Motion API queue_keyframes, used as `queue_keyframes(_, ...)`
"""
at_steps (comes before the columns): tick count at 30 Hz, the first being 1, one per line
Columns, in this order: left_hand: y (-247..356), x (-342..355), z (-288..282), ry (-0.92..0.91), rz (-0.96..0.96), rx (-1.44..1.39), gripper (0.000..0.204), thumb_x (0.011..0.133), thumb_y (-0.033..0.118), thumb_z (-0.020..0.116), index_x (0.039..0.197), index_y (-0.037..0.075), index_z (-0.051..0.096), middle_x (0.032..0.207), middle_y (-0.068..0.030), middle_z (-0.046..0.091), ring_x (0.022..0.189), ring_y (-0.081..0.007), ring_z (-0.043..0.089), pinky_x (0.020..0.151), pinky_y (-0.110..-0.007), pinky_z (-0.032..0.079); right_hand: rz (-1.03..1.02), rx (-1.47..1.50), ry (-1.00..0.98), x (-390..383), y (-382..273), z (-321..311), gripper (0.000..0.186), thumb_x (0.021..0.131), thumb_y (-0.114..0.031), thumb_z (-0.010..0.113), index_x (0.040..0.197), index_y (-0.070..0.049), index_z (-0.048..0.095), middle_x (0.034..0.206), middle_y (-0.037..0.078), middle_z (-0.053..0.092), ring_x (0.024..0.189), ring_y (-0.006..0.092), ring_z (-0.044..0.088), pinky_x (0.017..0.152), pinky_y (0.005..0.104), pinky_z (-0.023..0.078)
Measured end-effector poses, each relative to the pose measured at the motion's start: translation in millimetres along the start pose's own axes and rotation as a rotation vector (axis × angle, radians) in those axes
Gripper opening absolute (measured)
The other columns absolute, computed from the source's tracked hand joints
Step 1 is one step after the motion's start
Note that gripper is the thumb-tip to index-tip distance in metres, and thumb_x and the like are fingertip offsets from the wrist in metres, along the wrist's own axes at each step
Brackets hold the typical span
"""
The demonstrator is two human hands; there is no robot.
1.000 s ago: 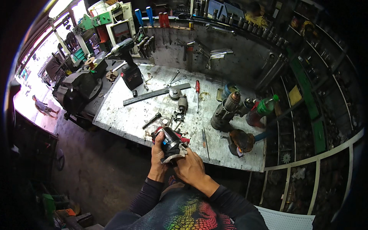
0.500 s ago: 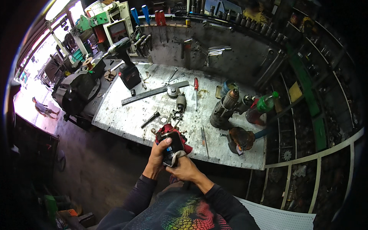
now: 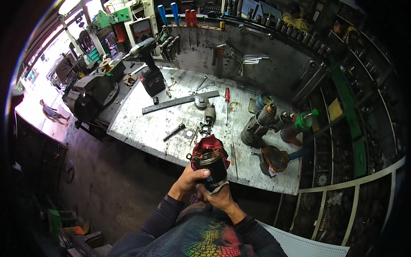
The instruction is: The person disassembles and reassembles a small electric motor on a workbench, using a cordless drill to tighten components and a bench grinder to smooth a small metal part. The person handles motor parts, a drill, and a grinder, and wipes parts with a cloth.
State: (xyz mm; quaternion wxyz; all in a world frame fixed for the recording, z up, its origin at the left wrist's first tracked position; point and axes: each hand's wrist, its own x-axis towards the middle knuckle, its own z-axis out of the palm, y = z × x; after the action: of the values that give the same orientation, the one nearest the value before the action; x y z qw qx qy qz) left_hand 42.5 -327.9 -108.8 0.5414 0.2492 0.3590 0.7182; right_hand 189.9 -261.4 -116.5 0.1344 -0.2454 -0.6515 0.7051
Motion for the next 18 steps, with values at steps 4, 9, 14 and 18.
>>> queue_keyframes(4, 4, 1, 11, 0.207, 0.118, 0.147, 0.089, 0.086, 0.035, 0.087, 0.151, 0.003, 0.035, 0.126, -0.009, 0.064, 0.113, -0.0187, 0.061, 0.101, -0.033, 0.049, -0.531, -0.419, 0.344, 19, 4, -4, 0.014, 0.091, -0.007, 0.076, 0.103, -0.003, 0.069, 0.09, 0.01, 0.073, 0.079, 0.0239, 0.075, 0.063, 0.0339, 0.056)
queue_keyframes(9, -6, 4, 24, 0.374, 0.123, -0.162, 0.041, 0.09, 0.018, 0.081, 0.124, 0.002, 0.065, 0.112, -0.0038, 0.071, 0.1, -0.0133, 0.067, 0.091, -0.03, 0.054, -0.371, -0.934, 0.109, 25, 11, -16, 0.02, 0.084, -0.026, 0.073, 0.097, -0.012, 0.075, 0.083, 0.016, 0.073, 0.077, 0.0394, 0.072, 0.067, 0.0492, 0.057)
queue_keyframes(14, -22, 4, 2, 0.303, 0.127, -0.338, 0.046, 0.091, 0.036, 0.077, 0.12, 0.002, 0.065, 0.105, -0.0078, 0.073, 0.093, -0.0175, 0.072, 0.086, -0.034, 0.06, -0.121, -0.372, 0.026, 9, 27, -3, 0.009, 0.092, -0.008, 0.068, 0.086, -0.001, 0.069, 0.075, 0.003, 0.068, 0.071, 0.0139, 0.067, 0.065, 0.034, 0.056)
queue_keyframes(18, -27, 8, -21, 0.419, 0.106, -0.515, 0.049, 0.092, 0.039, 0.078, 0.124, 0.004, 0.065, 0.108, -0.0085, 0.073, 0.094, -0.0207, 0.073, 0.088, -0.038, 0.062, -0.118, -0.259, 0.038, -11, -3, -9, 0.023, 0.097, -0.007, 0.072, 0.076, -0.003, 0.064, 0.066, 0.001, 0.062, 0.058, 0.0081, 0.062, 0.056, 0.0263, 0.052)
